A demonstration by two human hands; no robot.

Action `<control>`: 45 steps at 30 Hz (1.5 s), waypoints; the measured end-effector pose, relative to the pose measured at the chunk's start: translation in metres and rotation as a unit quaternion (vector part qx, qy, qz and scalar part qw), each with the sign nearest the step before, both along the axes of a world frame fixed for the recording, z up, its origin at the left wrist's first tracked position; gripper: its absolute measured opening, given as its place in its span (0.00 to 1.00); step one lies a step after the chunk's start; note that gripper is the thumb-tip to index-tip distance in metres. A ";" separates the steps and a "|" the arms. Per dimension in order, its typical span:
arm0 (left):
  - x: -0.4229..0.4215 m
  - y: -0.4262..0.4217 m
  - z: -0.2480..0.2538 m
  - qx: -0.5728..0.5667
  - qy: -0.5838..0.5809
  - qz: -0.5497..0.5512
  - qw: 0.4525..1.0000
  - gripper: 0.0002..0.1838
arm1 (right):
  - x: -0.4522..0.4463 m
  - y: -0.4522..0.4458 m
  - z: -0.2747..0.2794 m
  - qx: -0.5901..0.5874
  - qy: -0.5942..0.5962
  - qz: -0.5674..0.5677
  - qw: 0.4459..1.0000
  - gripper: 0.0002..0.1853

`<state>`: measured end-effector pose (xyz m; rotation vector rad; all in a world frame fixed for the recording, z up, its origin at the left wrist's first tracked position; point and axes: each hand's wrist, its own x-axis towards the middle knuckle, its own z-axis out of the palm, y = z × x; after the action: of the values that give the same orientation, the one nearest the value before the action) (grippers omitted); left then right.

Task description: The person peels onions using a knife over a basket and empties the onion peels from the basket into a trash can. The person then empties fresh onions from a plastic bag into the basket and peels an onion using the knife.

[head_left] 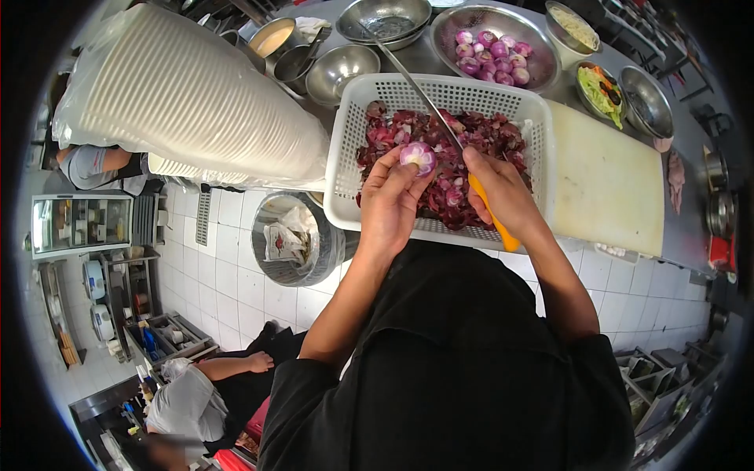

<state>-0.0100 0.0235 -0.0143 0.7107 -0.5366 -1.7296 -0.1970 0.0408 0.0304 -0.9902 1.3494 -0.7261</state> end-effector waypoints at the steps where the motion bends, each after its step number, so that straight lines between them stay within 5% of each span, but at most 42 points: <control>1: 0.000 0.000 0.000 -0.004 -0.007 0.003 1.000 0.15 | 0.002 0.002 0.000 -0.029 0.011 -0.013 0.999 0.32; 6: -0.006 0.001 0.005 -0.012 -0.035 0.028 0.999 0.14 | 0.021 0.015 -0.011 -0.242 0.073 -0.027 0.967 0.33; 18: -0.003 0.003 -0.005 -0.047 -0.008 0.034 0.998 0.17 | 0.032 0.016 -0.006 -0.285 0.136 0.003 0.949 0.32; 26: 0.006 0.003 -0.004 -0.028 0.019 -0.005 0.999 0.20 | 0.015 0.006 0.009 0.018 -0.123 -0.020 0.992 0.28; 34: 0.018 0.000 0.004 0.040 0.120 -0.103 0.987 0.27 | -0.003 -0.003 -0.001 0.025 -0.063 -0.047 0.997 0.27; 40: 0.027 -0.005 -0.003 0.027 0.086 -0.127 0.988 0.30 | -0.003 0.002 0.002 0.012 -0.069 -0.053 0.996 0.24; 45: 0.027 -0.001 0.005 0.017 -0.086 -0.072 0.994 0.29 | -0.009 0.003 0.005 -0.004 -0.108 -0.033 0.994 0.22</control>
<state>0.0174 0.0230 -0.0089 0.8683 -0.6933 -1.8241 -0.2057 0.0436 0.0350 -0.8496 1.1946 -0.8632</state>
